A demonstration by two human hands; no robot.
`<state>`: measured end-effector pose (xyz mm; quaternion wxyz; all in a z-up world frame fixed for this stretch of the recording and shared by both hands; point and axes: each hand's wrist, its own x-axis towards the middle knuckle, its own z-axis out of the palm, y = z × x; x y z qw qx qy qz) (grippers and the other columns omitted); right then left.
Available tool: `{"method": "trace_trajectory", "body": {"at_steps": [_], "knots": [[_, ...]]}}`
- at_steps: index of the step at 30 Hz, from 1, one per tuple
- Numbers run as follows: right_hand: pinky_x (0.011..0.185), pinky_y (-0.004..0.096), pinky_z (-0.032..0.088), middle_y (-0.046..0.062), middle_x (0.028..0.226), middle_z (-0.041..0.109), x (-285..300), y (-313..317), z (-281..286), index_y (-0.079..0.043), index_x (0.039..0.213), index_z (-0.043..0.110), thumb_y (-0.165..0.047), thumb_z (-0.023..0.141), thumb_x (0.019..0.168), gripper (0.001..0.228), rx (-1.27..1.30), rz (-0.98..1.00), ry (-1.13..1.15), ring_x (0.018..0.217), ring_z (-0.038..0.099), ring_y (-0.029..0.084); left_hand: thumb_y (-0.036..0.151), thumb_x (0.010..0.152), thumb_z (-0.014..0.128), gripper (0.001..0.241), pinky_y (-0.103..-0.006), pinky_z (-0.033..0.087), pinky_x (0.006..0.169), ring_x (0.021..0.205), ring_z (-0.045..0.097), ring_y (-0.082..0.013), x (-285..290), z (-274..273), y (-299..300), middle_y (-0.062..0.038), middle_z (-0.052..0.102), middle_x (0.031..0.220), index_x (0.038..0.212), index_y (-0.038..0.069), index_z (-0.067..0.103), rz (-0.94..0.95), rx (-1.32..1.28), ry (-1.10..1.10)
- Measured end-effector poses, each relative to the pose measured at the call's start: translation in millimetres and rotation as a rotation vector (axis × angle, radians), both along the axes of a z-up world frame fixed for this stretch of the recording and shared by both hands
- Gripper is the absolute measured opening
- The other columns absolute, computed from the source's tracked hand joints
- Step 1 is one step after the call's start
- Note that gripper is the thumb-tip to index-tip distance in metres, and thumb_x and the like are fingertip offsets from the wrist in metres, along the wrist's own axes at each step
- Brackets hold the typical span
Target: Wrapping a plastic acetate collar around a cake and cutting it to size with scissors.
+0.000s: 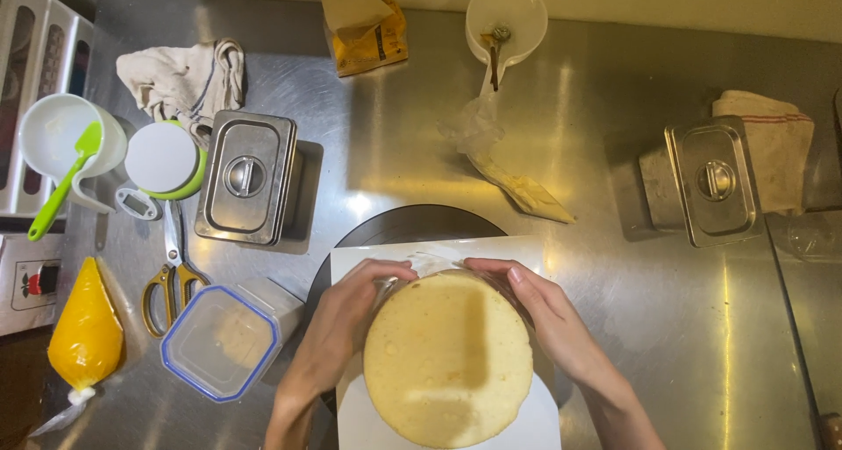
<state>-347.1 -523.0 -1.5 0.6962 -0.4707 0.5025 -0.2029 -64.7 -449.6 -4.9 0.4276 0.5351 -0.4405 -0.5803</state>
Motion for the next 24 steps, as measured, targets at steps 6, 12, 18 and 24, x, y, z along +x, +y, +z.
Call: {"method": "trace_trajectory", "body": {"at_steps": [6, 12, 18, 24], "knots": [[0.132, 0.037, 0.047, 0.004, 0.174, 0.073, 15.5, -3.5, 8.5, -0.013, 0.156, 0.078, -0.044, 0.043, 0.113, 0.063, 0.059, 0.086, 0.058, 0.159, 0.067, 0.018, 0.057, 0.116, 0.035, 0.072, -0.0415, 0.033, 0.135, 0.161, 0.055, -0.0233, -19.4, -2.8, 23.7, -0.011, 0.064, 0.169, 0.162, 0.01, 0.064, 0.021, 0.023, -0.04], [0.132, 0.038, 0.047, 0.002, 0.174, 0.074, 23.1, -14.8, 12.7, -0.017, 0.155, 0.078, -0.049, 0.042, 0.11, 0.066, 0.084, 0.135, 0.076, 0.157, 0.068, 0.017, 0.055, 0.113, 0.038, 0.068, -0.0422, 0.036, 0.132, 0.159, 0.055, -0.0221, -24.2, -13.5, 9.3, -0.009, 0.068, 0.166, 0.157, 0.015, 0.07, 0.034, 0.051, 0.03], [0.131, 0.04, 0.048, 0.004, 0.174, 0.075, 23.6, -17.2, 9.7, -0.016, 0.154, 0.079, -0.047, 0.041, 0.111, 0.065, 0.113, 0.15, 0.054, 0.157, 0.069, 0.019, 0.053, 0.112, 0.035, 0.064, -0.0403, 0.04, 0.126, 0.149, 0.06, -0.0205, -27.7, -9.8, 3.4, -0.004, 0.077, 0.154, 0.146, 0.018, 0.077, 0.05, 0.054, -0.039], [0.132, 0.04, 0.048, 0.002, 0.177, 0.072, 21.5, -17.0, 12.0, -0.017, 0.158, 0.077, -0.048, 0.043, 0.11, 0.066, 0.16, 0.149, 0.058, 0.159, 0.068, 0.019, 0.05, 0.111, 0.043, 0.054, -0.0364, 0.047, 0.121, 0.143, 0.071, -0.0206, -32.2, -4.8, -1.0, -0.006, 0.08, 0.146, 0.133, 0.013, 0.077, 0.118, 0.106, 0.075]]}}
